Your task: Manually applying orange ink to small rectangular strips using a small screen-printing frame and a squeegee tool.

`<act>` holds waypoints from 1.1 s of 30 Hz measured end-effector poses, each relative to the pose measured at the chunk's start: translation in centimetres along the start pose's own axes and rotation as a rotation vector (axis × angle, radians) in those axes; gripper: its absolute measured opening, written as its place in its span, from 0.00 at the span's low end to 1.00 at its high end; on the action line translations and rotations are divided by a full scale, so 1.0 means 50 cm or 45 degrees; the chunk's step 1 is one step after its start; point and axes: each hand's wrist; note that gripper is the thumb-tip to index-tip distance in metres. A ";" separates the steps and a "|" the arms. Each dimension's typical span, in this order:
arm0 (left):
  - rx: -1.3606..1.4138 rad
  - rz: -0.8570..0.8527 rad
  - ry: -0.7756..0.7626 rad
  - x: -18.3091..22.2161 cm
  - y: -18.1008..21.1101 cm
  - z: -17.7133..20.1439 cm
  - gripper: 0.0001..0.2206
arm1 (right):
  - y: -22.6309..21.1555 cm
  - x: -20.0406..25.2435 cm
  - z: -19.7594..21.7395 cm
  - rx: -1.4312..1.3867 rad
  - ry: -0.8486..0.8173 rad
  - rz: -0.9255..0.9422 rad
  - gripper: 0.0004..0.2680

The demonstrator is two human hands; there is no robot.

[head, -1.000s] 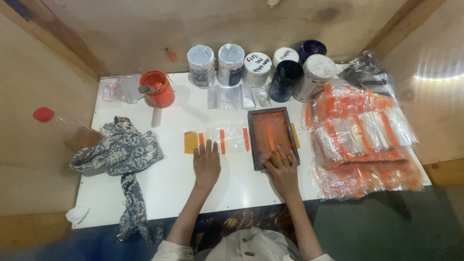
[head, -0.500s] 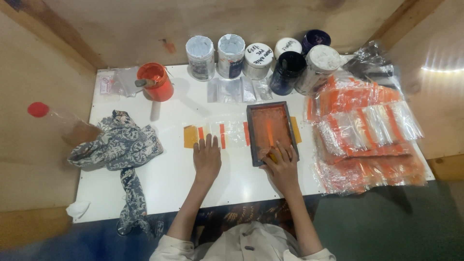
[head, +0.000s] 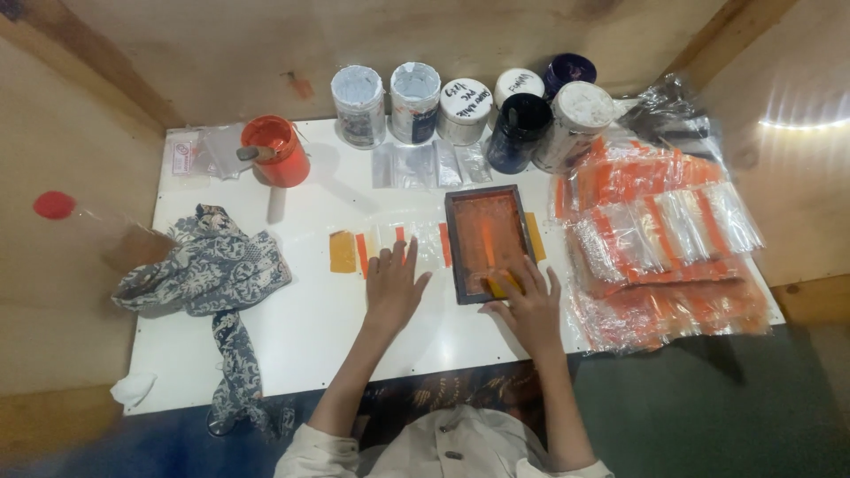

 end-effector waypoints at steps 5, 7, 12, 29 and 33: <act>0.059 -0.253 0.022 -0.039 0.047 -0.035 0.42 | 0.023 -0.015 0.037 -0.017 -0.198 -0.018 0.16; 0.009 -0.350 0.061 -0.052 0.068 -0.040 0.48 | 0.020 -0.025 0.044 0.017 -0.280 0.003 0.16; -0.148 -0.417 -0.154 -0.088 0.090 -0.040 0.41 | 0.015 -0.077 0.064 0.044 -0.427 -0.044 0.10; -0.194 -0.311 -0.186 -0.115 0.104 -0.050 0.46 | 0.091 -0.230 -0.094 0.240 0.046 0.344 0.03; -0.258 -0.303 -0.254 -0.121 0.107 -0.053 0.49 | 0.100 -0.139 -0.109 0.177 0.101 0.396 0.04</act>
Point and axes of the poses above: each hand's wrist, its own x-axis away from the middle knuckle, its own z-axis out of the back of the hand, y = z × x, and after that the axes turned 11 degrees about -x, right-handed
